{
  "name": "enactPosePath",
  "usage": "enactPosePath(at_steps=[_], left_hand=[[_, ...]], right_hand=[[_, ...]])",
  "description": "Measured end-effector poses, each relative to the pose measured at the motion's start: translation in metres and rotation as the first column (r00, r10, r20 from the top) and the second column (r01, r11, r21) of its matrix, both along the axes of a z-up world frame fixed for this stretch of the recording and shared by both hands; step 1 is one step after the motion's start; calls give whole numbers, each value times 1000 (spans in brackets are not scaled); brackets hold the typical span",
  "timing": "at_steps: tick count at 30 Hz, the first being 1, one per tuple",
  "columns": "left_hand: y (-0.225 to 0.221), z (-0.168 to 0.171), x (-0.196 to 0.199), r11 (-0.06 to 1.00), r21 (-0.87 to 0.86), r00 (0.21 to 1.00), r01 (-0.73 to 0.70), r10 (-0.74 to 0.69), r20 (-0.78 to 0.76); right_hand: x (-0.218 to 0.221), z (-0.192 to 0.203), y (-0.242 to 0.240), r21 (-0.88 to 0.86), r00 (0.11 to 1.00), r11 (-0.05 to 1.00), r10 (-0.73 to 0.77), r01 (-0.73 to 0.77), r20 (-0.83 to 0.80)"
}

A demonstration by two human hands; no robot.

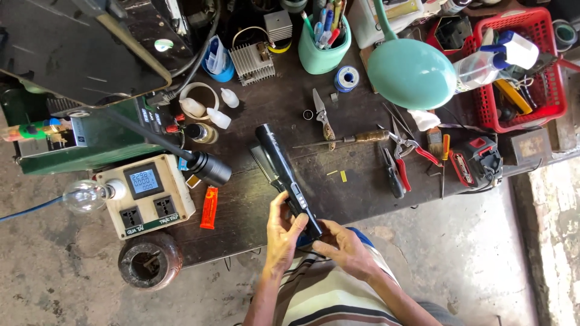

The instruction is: Cleaning and disassembling a hair straightener at a repair bench using a cloth and screwdriver.

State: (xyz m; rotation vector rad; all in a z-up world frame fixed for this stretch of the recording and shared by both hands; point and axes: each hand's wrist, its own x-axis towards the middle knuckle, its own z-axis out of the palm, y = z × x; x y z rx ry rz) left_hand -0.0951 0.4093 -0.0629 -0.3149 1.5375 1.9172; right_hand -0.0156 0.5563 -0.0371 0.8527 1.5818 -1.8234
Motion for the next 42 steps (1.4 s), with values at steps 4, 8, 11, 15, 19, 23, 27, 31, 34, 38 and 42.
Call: enactPosePath(at_steps=[4,8,11,15,19,23,27,31,34,38,42], left_hand=[[10,-9,12,977,-85,981,-193,194,2],[11,1,4,961,-194,971,-198,219,95],[7,0,-1,976,-194,970,-95,135,201],[1,-3,2,995,-89,984,-48,63,167],[-3,-3,3,998,58,979,-29,17,202],[-11,-20,6,994,111,978,-17,-6,207],[-17,-32,9,989,145,978,-11,-19,205],[-19,-38,11,982,186,975,-27,-15,224],[-21,-35,8,971,239,977,-7,-44,207],[-25,-36,7,963,265,977,39,-93,192],[-28,-40,8,950,306,975,65,-126,185]], right_hand=[[-12,4,-7,290,996,953,74,-87,58],[-10,-8,-4,279,987,947,138,-157,87],[-6,-14,-2,-61,998,997,-41,43,39],[22,-55,2,-283,977,941,-208,187,-46],[32,-67,8,-443,934,831,-355,335,40],[35,-72,10,-431,927,827,-370,362,68],[32,-68,10,-488,938,816,-345,309,17],[26,-58,9,-405,963,880,-268,247,6],[24,-58,8,-343,964,903,-264,258,30],[16,-46,4,-299,971,925,-239,236,28],[9,-39,0,-68,994,992,-109,108,-2]])
